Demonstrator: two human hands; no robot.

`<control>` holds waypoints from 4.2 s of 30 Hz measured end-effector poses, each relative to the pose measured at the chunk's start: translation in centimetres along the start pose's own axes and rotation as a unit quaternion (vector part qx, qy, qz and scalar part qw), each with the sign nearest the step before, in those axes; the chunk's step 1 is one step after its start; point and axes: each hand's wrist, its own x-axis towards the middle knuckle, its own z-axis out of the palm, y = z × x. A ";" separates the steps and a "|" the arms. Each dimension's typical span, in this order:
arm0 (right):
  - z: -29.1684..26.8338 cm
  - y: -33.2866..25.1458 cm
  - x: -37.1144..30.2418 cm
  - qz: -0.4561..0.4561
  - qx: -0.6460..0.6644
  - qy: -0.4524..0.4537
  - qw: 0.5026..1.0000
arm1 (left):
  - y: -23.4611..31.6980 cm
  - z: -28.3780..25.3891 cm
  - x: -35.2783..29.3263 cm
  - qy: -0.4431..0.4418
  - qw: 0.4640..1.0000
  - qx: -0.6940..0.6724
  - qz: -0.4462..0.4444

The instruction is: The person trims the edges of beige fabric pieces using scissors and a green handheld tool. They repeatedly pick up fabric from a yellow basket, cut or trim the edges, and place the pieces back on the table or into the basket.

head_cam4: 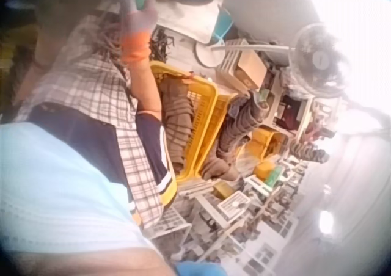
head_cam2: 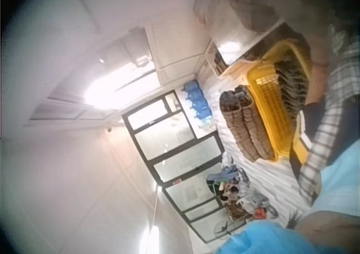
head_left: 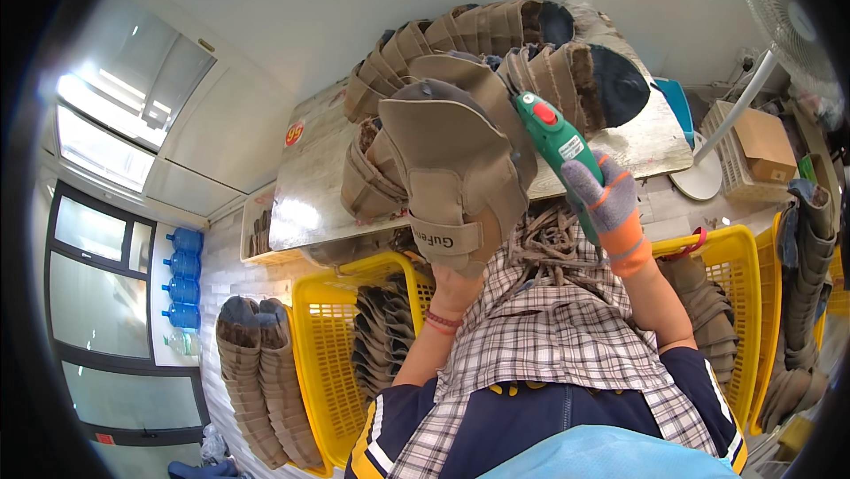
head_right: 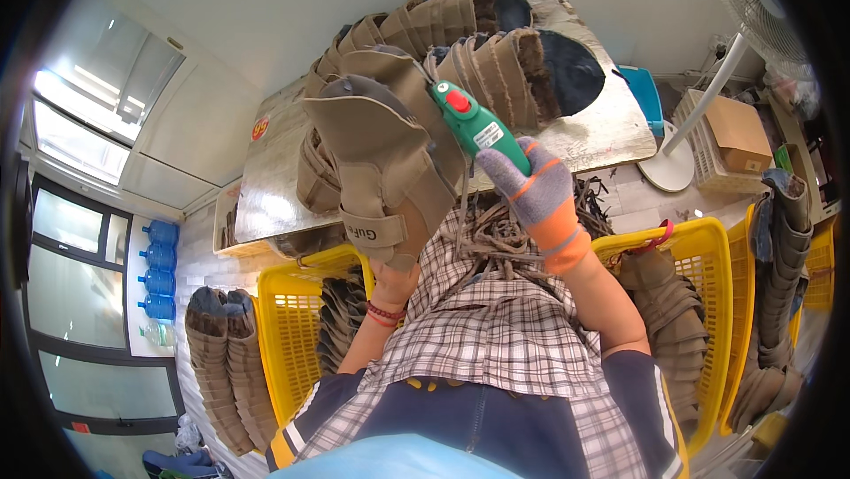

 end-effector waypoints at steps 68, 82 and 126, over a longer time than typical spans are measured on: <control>-2.4 0.8 -1.0 -0.324 -0.338 -0.082 0.880 | -0.9 -6.9 10.4 0.246 0.400 -0.819 -0.329; 0.2 0.2 -1.4 -0.209 -0.197 -0.089 0.954 | 0.2 -3.9 8.3 0.171 0.750 -0.598 -0.225; -5.1 5.1 -4.0 0.062 -0.137 0.047 0.988 | -33.5 -9.8 6.1 0.171 0.924 0.239 -0.244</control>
